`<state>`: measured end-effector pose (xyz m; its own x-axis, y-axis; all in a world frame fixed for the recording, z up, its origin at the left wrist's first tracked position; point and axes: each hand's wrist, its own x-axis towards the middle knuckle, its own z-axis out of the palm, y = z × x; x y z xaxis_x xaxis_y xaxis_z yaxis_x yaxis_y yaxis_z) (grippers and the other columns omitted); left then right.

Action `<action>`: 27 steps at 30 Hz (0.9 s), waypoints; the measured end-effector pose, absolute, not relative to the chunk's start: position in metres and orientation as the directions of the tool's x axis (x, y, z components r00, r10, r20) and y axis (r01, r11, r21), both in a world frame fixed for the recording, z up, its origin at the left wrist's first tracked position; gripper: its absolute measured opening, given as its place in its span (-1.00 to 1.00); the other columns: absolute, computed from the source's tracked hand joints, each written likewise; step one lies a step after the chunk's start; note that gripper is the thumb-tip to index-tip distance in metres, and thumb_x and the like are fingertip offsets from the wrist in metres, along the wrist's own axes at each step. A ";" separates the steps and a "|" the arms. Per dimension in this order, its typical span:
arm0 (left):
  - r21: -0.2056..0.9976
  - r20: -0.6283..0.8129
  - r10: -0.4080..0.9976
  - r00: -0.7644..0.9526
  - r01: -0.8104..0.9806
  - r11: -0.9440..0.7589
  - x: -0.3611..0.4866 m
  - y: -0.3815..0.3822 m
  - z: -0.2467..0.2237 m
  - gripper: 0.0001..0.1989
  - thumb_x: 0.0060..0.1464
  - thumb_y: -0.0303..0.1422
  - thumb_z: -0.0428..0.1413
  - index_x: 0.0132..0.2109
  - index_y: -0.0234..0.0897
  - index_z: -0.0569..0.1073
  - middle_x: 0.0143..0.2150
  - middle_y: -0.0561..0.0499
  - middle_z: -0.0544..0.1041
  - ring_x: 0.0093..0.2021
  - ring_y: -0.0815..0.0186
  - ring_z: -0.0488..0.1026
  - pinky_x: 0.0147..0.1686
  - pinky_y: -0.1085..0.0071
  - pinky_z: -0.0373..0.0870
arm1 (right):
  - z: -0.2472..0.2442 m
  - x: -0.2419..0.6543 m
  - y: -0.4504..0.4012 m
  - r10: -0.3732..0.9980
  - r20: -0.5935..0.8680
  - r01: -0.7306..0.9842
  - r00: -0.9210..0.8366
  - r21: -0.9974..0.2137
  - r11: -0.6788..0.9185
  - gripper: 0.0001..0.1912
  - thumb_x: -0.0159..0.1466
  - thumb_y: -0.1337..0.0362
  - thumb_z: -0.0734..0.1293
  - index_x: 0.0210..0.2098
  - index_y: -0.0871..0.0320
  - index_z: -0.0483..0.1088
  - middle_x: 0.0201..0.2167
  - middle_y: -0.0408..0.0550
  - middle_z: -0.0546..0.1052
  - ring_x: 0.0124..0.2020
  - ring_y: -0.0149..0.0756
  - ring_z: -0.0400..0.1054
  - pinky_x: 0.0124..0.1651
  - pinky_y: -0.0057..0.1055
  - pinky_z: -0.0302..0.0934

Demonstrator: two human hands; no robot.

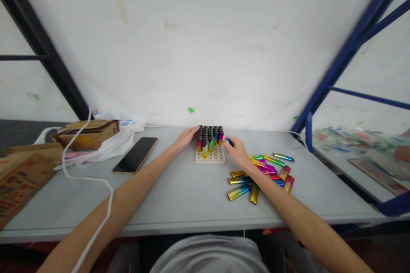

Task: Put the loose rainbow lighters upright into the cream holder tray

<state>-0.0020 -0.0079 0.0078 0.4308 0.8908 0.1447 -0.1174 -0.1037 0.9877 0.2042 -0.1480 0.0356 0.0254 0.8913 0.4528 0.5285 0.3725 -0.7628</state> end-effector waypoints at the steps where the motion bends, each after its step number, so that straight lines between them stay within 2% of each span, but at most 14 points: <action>1: 0.987 0.146 0.891 0.431 -0.119 -0.105 -0.002 -0.008 0.008 -0.41 -0.09 0.14 0.27 -0.16 -0.32 0.64 -0.09 -0.14 0.67 0.07 0.03 0.49 0.19 0.15 0.31 | 0.036 0.205 -0.149 0.891 0.453 0.524 0.018 -0.764 0.377 -0.64 0.33 0.05 0.18 -0.51 0.10 0.24 -0.61 -0.23 0.25 -0.51 -0.36 0.14 -0.39 -0.43 0.04; 4: 0.988 0.144 0.891 0.430 -0.115 -0.104 -0.002 -0.008 0.007 -0.39 -0.08 0.14 0.27 -0.14 -0.34 0.64 -0.09 -0.15 0.67 0.07 0.03 0.49 0.18 0.15 0.31 | 0.039 0.209 -0.150 0.901 0.434 0.497 0.002 -0.782 0.375 -0.60 0.39 -0.10 0.18 -0.36 0.08 0.28 -0.59 -0.26 0.28 -0.52 -0.36 0.16 -0.41 -0.44 0.08; 7: 0.989 0.139 0.895 0.424 -0.109 -0.102 -0.002 -0.008 0.007 -0.41 -0.06 0.12 0.26 -0.14 -0.33 0.64 -0.09 -0.14 0.67 0.07 0.04 0.50 0.17 0.15 0.31 | 0.042 0.216 -0.149 0.900 0.430 0.465 -0.073 -0.784 0.412 -0.57 0.43 -0.14 0.12 -0.28 0.07 0.30 -0.54 -0.23 0.35 -0.53 -0.36 0.22 -0.40 -0.44 0.16; 10: 0.988 0.139 0.893 0.428 -0.115 -0.099 -0.002 -0.008 0.007 -0.44 -0.06 0.11 0.27 -0.16 -0.31 0.64 -0.09 -0.12 0.67 0.08 0.04 0.49 0.18 0.16 0.31 | 0.046 0.224 -0.147 0.854 0.506 0.552 -0.122 -0.680 0.482 -0.54 0.41 -0.15 0.15 -0.29 0.10 0.36 -0.39 -0.10 0.45 -0.38 -0.31 0.33 -0.32 -0.42 0.23; 13: 0.988 0.139 0.891 0.432 -0.127 -0.092 -0.002 -0.007 0.007 -0.43 -0.10 0.11 0.28 -0.16 -0.32 0.64 -0.07 -0.12 0.67 0.08 0.04 0.49 0.19 0.16 0.31 | 0.049 0.231 -0.145 0.821 0.552 0.695 -0.146 -0.534 0.482 -0.54 0.41 -0.12 0.19 -0.37 0.12 0.38 -0.48 -0.13 0.41 -0.43 -0.31 0.28 -0.34 -0.42 0.17; 16: 0.988 0.136 0.892 0.430 -0.127 -0.089 -0.003 -0.008 0.008 -0.42 -0.10 0.11 0.29 -0.15 -0.32 0.64 -0.06 -0.13 0.67 0.08 0.04 0.49 0.19 0.16 0.31 | 0.054 0.235 -0.141 0.832 0.521 0.736 -0.191 -0.485 0.472 -0.57 0.43 -0.07 0.20 -0.34 0.13 0.43 -0.57 -0.19 0.40 -0.52 -0.35 0.24 -0.38 -0.42 0.11; 21: 0.989 0.136 0.897 0.421 -0.116 -0.096 -0.003 -0.007 0.007 -0.41 -0.10 0.12 0.28 -0.14 -0.32 0.63 -0.06 -0.12 0.67 0.07 0.03 0.50 0.17 0.15 0.32 | 0.057 0.235 -0.130 0.786 0.520 0.739 -0.334 -0.373 0.561 -0.63 0.45 0.05 0.20 -0.08 0.19 0.49 -0.35 -0.04 0.58 -0.41 -0.30 0.38 -0.25 -0.40 0.19; 27: 0.989 0.135 0.897 0.421 -0.116 -0.095 -0.002 -0.008 0.007 -0.39 -0.09 0.13 0.27 -0.14 -0.33 0.63 -0.08 -0.13 0.67 0.07 0.04 0.50 0.17 0.16 0.32 | 0.052 0.232 -0.121 0.779 0.409 0.757 -0.475 -0.262 0.598 -0.71 0.46 0.16 0.24 -0.08 0.21 0.53 -0.29 0.02 0.62 -0.36 -0.28 0.41 -0.22 -0.40 0.18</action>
